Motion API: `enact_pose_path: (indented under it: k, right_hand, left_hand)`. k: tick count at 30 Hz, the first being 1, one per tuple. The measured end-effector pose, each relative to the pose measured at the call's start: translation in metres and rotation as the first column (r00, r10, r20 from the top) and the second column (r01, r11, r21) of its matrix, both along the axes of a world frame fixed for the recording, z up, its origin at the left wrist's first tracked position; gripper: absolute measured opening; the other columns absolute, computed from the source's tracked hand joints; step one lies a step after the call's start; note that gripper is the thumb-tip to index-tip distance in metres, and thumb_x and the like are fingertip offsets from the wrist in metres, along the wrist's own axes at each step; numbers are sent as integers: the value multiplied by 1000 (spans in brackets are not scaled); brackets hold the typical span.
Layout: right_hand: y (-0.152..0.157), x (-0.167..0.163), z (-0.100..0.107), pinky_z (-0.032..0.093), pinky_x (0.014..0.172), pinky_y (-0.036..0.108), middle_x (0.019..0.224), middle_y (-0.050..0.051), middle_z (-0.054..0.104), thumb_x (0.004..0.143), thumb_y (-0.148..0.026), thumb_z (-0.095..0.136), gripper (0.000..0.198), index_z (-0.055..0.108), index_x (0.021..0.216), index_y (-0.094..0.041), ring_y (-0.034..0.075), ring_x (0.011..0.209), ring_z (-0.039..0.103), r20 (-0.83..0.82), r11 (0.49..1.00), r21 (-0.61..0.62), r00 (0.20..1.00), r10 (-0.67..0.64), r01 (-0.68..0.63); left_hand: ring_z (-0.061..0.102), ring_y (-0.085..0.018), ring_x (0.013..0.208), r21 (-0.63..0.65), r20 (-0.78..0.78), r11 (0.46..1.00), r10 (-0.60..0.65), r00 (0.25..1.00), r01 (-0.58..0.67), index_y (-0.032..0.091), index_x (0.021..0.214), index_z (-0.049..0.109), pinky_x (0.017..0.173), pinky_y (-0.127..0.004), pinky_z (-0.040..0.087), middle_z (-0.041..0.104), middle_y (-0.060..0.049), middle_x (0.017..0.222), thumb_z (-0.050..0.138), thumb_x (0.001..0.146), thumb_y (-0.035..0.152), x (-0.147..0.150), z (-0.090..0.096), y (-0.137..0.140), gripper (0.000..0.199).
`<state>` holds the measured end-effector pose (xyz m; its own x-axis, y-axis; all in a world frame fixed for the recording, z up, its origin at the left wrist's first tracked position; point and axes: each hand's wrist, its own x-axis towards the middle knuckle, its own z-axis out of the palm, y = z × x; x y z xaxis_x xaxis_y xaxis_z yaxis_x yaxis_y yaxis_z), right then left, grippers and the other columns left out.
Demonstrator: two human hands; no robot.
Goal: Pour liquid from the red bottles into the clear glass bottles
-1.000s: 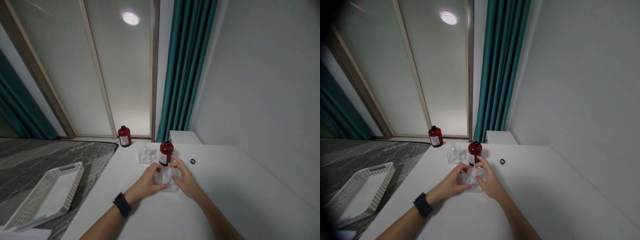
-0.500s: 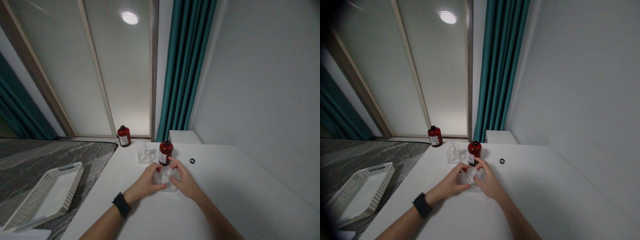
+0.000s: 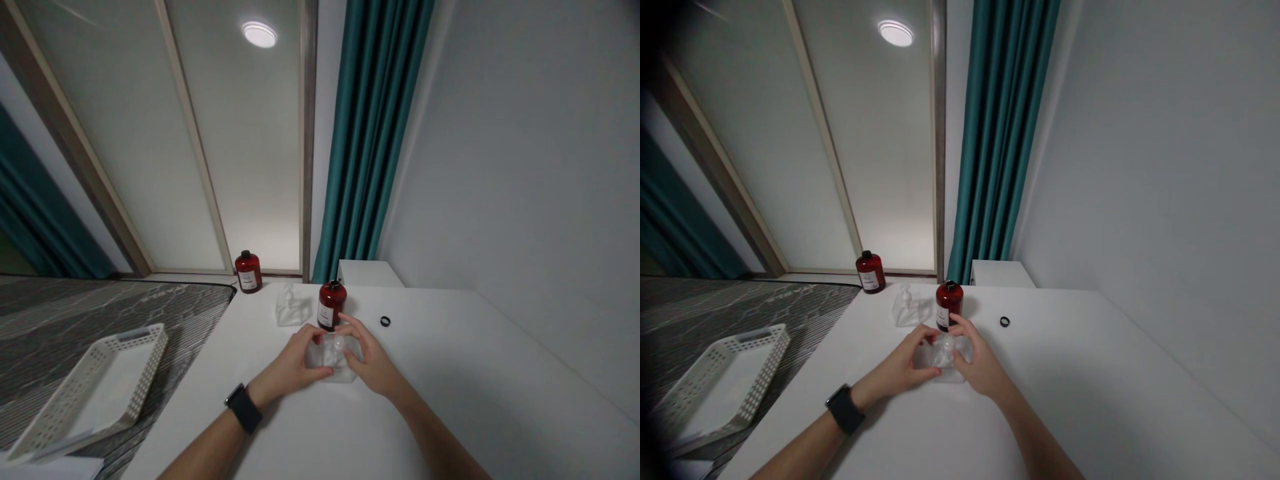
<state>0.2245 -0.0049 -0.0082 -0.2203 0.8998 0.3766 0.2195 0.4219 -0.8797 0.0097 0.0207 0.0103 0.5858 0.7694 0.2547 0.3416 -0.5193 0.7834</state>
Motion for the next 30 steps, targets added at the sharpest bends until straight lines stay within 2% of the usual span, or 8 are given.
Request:
enact_pose_path:
  k: [5, 11, 18, 25, 30]
  right_hand:
    - [1, 0, 0, 37, 109, 48, 110, 6, 62, 81, -16, 58, 62, 45, 142, -26, 25, 114, 58, 1, 999, -19, 1000, -26, 26]
    - [-1, 0, 1, 35, 112, 48, 120, 8, 65, 88, -25, 60, 63, 37, 147, -28, 25, 122, 57, -20, 997, -70, 999, 30, -32]
    - [0, -10, -13, 39, 110, 43, 115, 6, 63, 90, -27, 60, 53, 48, 141, -25, 23, 115, 58, -26, 994, -9, 994, -105, 105]
    - [-1, -5, -3, 37, 112, 45, 129, 10, 65, 91, -26, 59, 57, 41, 145, -28, 24, 125, 57, -64, 997, -73, 998, 26, -31]
    - [-1, -9, -3, 40, 109, 43, 126, 9, 66, 91, -24, 58, 54, 43, 143, -26, 23, 122, 58, -59, 999, -55, 998, -4, 1]
  left_hand:
    - [56, -27, 108, -4, 3, 1000, 0, 1000, 0, 20, 124, 54, 98, -42, 45, 59, -9, 119, 79, 75, 24, 0, -1, -1, 56]
    - [56, -27, 109, -6, 26, 1000, -18, 999, 18, 22, 125, 54, 98, -42, 45, 59, -9, 120, 78, 77, 26, -2, -3, 1, 54]
    - [56, -25, 104, -2, 58, 1000, 19, 998, -19, 21, 124, 53, 95, -40, 46, 59, -7, 114, 77, 76, 21, -1, -7, 2, 54]
    - [57, -28, 112, -32, 84, 999, 16, 996, -14, 21, 126, 54, 101, -43, 44, 61, -10, 121, 77, 75, 21, 0, -4, 0, 55]
    - [59, -28, 112, -63, 95, 997, 41, 995, -35, 20, 124, 55, 101, -43, 45, 64, -9, 120, 78, 75, 22, 1, -7, 1, 54]
